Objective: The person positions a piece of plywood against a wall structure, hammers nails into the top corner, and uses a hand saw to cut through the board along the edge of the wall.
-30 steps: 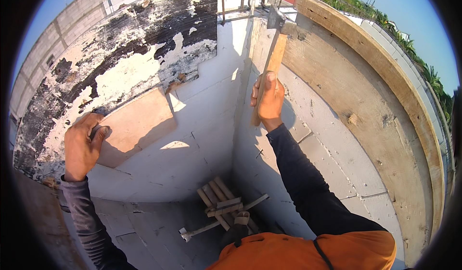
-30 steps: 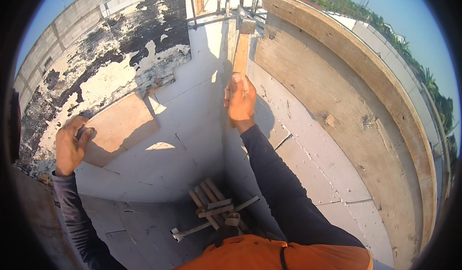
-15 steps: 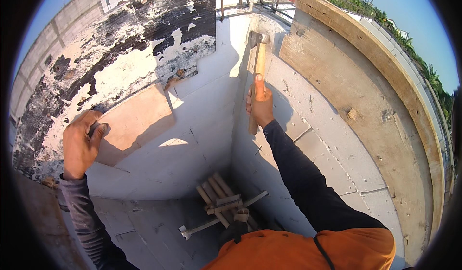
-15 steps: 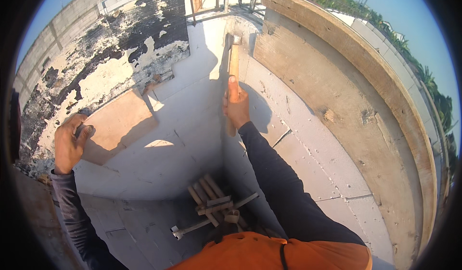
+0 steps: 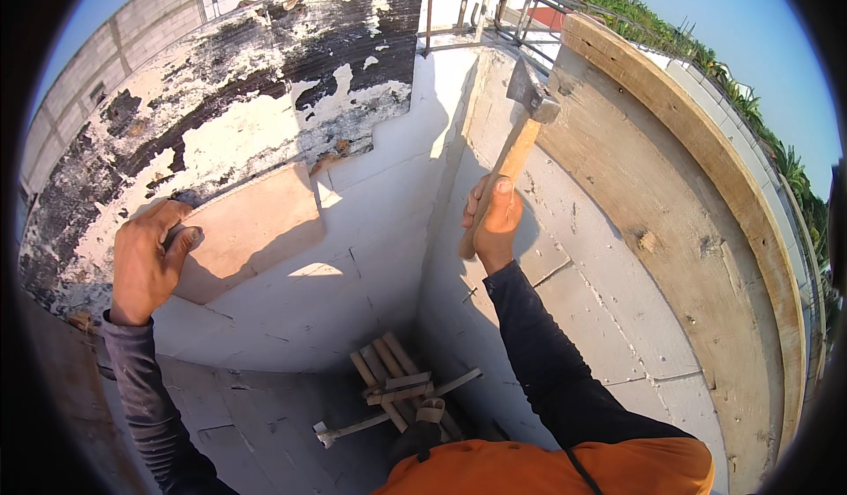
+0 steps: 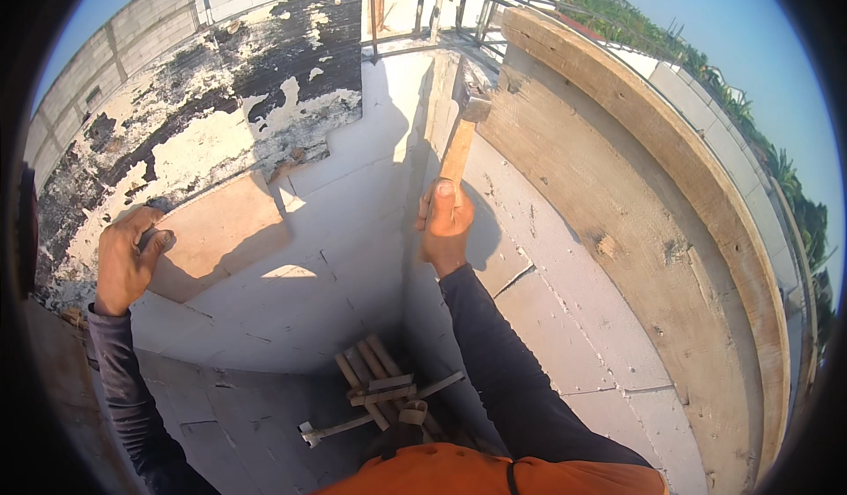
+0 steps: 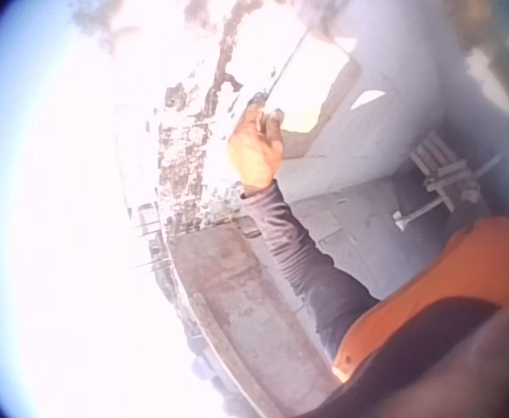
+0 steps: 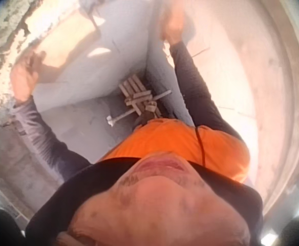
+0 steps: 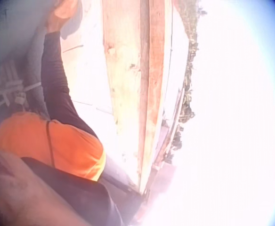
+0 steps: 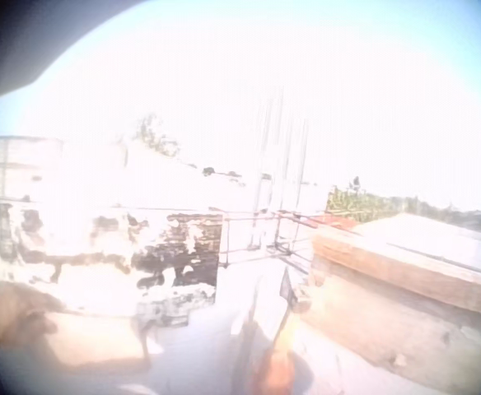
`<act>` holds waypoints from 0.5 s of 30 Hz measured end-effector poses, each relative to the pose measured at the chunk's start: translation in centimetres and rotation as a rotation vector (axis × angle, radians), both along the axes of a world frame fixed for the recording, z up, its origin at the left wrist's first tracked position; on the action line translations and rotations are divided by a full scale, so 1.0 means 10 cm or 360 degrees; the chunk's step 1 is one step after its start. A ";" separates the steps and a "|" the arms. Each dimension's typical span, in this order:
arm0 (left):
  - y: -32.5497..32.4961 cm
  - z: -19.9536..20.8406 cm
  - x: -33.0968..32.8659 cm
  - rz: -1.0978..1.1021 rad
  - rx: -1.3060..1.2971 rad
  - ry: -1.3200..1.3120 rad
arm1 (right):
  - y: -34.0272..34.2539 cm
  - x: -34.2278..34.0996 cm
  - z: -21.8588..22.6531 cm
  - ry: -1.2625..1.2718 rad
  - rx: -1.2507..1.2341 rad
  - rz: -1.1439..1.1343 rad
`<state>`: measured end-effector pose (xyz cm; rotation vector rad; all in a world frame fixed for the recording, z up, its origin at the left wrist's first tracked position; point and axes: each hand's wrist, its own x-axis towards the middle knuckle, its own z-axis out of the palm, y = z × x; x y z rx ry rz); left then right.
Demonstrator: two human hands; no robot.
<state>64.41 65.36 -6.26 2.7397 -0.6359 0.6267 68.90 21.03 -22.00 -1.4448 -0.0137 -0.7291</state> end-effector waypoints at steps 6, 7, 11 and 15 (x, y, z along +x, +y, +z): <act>0.01 0.02 0.01 0.0027 0.0000 0.0030 | -0.09 0.13 -0.19 0.0634 0.0118 0.0144; 0.04 -0.03 -0.01 0.0018 0.0018 0.0001 | -0.02 0.08 -0.10 0.0636 0.0178 0.0159; -0.03 -0.02 0.00 0.0056 -0.0001 0.0058 | -0.04 0.10 -0.18 0.0230 0.0078 0.0076; 0.02 -0.01 0.00 0.0036 0.0023 -0.0007 | -0.04 0.18 -0.20 0.0682 0.0258 0.0234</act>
